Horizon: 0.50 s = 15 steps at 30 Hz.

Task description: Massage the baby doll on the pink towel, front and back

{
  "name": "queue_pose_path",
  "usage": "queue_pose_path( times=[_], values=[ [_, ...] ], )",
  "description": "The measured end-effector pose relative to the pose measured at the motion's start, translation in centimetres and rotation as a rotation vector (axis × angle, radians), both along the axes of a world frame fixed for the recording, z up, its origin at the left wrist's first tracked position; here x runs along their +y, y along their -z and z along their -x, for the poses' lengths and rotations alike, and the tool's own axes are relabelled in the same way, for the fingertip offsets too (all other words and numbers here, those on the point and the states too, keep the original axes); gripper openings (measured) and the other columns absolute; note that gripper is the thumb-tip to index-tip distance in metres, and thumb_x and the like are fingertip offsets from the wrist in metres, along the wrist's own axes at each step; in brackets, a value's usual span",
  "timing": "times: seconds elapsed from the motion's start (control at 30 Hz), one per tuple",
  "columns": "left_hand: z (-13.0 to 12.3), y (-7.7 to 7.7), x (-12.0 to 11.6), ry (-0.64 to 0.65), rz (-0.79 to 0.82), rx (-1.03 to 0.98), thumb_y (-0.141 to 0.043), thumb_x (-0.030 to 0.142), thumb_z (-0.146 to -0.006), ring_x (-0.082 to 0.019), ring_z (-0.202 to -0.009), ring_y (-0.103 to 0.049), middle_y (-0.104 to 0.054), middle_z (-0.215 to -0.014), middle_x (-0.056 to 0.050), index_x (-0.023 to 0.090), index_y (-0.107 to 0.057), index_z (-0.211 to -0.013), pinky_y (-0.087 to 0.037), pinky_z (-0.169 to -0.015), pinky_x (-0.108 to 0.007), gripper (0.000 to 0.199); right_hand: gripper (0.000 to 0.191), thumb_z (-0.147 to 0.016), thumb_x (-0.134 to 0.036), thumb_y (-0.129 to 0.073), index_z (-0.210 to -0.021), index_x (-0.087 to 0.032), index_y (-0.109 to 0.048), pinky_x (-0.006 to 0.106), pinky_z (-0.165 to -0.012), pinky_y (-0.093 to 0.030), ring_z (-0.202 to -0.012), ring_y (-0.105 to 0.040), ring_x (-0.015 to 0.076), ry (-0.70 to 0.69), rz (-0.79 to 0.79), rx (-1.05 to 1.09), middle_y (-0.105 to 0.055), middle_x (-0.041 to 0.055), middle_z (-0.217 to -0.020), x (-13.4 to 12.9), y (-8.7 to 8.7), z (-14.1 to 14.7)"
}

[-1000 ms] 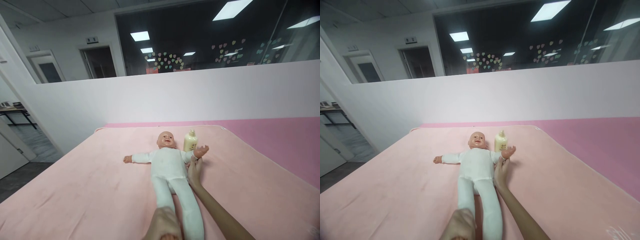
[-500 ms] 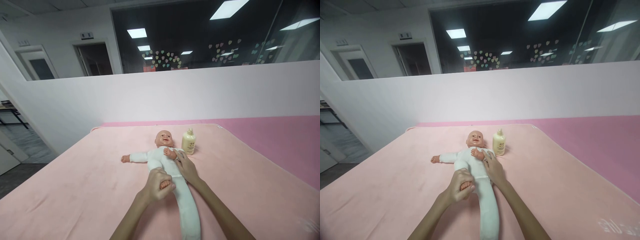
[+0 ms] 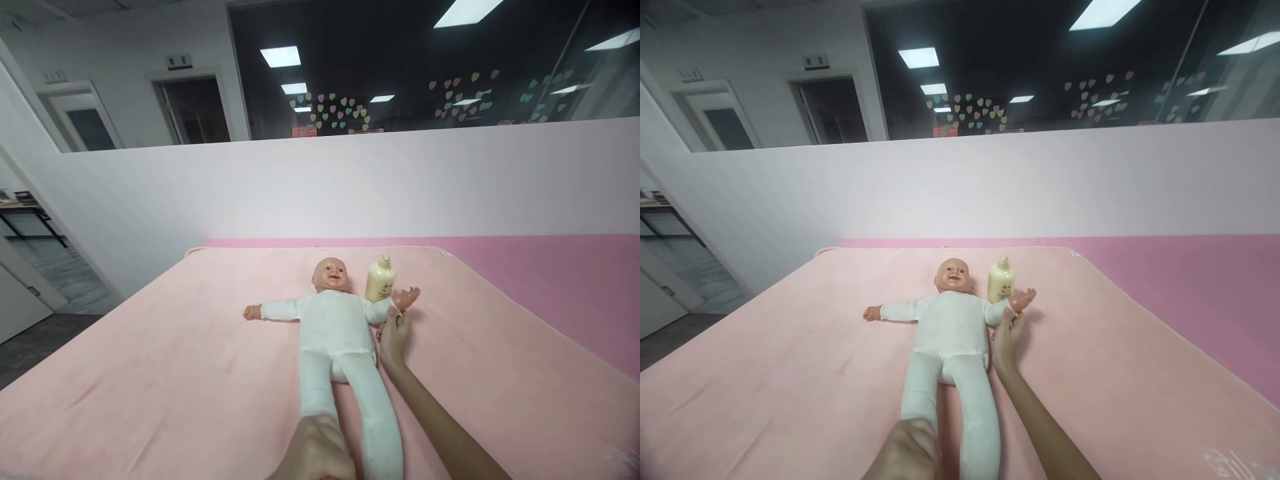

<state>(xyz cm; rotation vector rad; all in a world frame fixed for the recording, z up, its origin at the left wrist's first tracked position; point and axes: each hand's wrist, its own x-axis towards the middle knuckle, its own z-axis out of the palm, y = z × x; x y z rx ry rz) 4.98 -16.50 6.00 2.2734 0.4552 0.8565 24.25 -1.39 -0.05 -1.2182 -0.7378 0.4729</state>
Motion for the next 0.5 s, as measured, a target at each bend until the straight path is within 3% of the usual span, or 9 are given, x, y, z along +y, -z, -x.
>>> queue_pose_path(
  times=[0.1, 0.17, 0.23, 0.3, 0.4, 0.5],
  values=[
    [0.7, -4.4, 1.6, 0.049, 0.030, -0.082, -0.023, 0.064, -0.088, -0.013, -0.044, -0.044, -0.045, -0.042, -0.002, 0.021, -0.038, -0.054, -0.037, -0.056, -0.031, 0.057, 0.048, -0.082, -0.052, -0.051, -0.117, -0.019, -0.057, 0.026, -0.052, -0.041, -0.054, -0.048, 0.0117, -0.136, 0.021, -0.312, -0.061, 0.0014, -0.076, -0.4, -0.6, -0.3],
    [0.8, -5.6, 3.4, -0.011, -0.005, -0.073, -0.026, 0.059, -0.088, -0.013, -0.045, -0.042, -0.045, -0.044, -0.002, 0.021, -0.038, -0.054, -0.037, -0.058, -0.032, 0.053, 0.041, -0.081, -0.045, -0.055, -0.115, -0.023, -0.062, 0.027, -0.059, -0.044, -0.063, -0.054, 0.0131, -0.254, 0.032, -0.613, -0.064, 0.0038, -0.091, -0.6, -1.1, -0.3],
    [0.6, -4.9, 5.2, -0.107, -0.069, -0.021, -0.028, 0.055, -0.087, -0.013, -0.045, -0.037, -0.041, -0.044, -0.001, 0.020, -0.034, -0.053, -0.034, -0.057, -0.032, 0.050, 0.038, -0.083, -0.041, -0.053, -0.116, -0.026, -0.063, 0.028, -0.065, -0.046, -0.075, -0.059, 0.0161, -0.298, 0.043, -0.830, -0.063, 0.0051, -0.103, -0.6, -1.4, -0.3],
    [0.1, -3.2, 6.8, -0.203, -0.135, 0.048, -0.035, 0.052, -0.085, -0.012, -0.045, -0.032, -0.037, -0.044, 0.001, 0.020, -0.031, -0.052, -0.031, -0.057, -0.031, 0.045, 0.039, -0.084, -0.040, -0.051, -0.120, -0.027, -0.061, 0.030, -0.067, -0.047, -0.082, -0.061, 0.0185, -0.279, 0.064, -0.909, -0.063, 0.0057, -0.105, -0.6, -1.5, -0.3],
    [-0.6, -1.1, 8.0, -0.254, -0.168, 0.099, -0.041, 0.048, -0.080, -0.012, -0.047, -0.029, -0.034, -0.045, 0.001, 0.019, -0.030, -0.052, -0.029, -0.058, -0.031, 0.041, 0.042, -0.086, -0.040, -0.049, -0.124, -0.025, -0.058, 0.031, -0.071, -0.048, -0.084, -0.062, 0.0195, -0.289, 0.076, -0.902, -0.063, 0.0062, -0.105, -0.6, -1.4, -0.3],
    [-0.7, -0.8, 7.7, -0.268, -0.141, 0.064, -0.041, 0.046, -0.079, -0.012, -0.047, -0.032, -0.035, -0.046, 0.001, 0.019, -0.032, -0.053, -0.030, -0.059, -0.030, 0.039, 0.042, -0.086, -0.041, -0.049, -0.124, -0.024, -0.057, 0.033, -0.077, -0.048, -0.091, -0.061, 0.0209, -0.291, 0.059, -0.847, -0.063, 0.0074, -0.109, -0.7, -1.3, -0.3]
  ],
)
